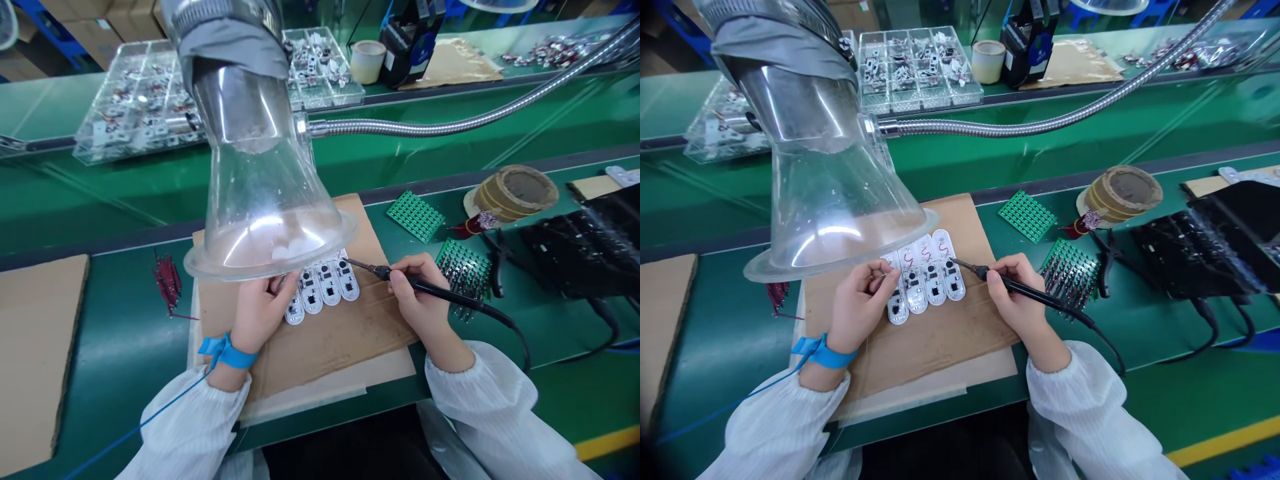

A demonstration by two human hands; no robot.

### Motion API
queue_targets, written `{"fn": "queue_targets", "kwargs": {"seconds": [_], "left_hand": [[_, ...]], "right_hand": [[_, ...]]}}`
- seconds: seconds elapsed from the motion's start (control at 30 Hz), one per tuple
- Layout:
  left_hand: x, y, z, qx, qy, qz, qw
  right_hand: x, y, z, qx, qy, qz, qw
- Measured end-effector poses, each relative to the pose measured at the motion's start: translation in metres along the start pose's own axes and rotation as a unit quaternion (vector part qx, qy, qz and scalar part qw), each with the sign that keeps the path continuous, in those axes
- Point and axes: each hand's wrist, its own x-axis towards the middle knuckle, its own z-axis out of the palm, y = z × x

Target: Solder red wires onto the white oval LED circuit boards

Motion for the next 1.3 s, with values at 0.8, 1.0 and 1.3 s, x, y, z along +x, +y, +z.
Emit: {"fn": "queue_targets", "kwargs": {"seconds": [0.8,1.0,1.3], "left_hand": [[0.0001,0.0044,0.0012,0.012,-0.009,0.020,1.000],[-0.0002,0.0047,0.0016,0.006,-0.008,0.030,0.999],[-0.0008,0.0007,-0.0011,0.007,0.010,0.014,1.000]], "right_hand": [[0.0003,-0.0015,-0.0008,-0.007,0.000,0.004,1.000],[0.0008,-0.0020,-0.0014,-0.001,0.009,0.005,1.000],[0.0002,-0.0003,0.0010,0.023,-0.005,0.003,1.000]]}}
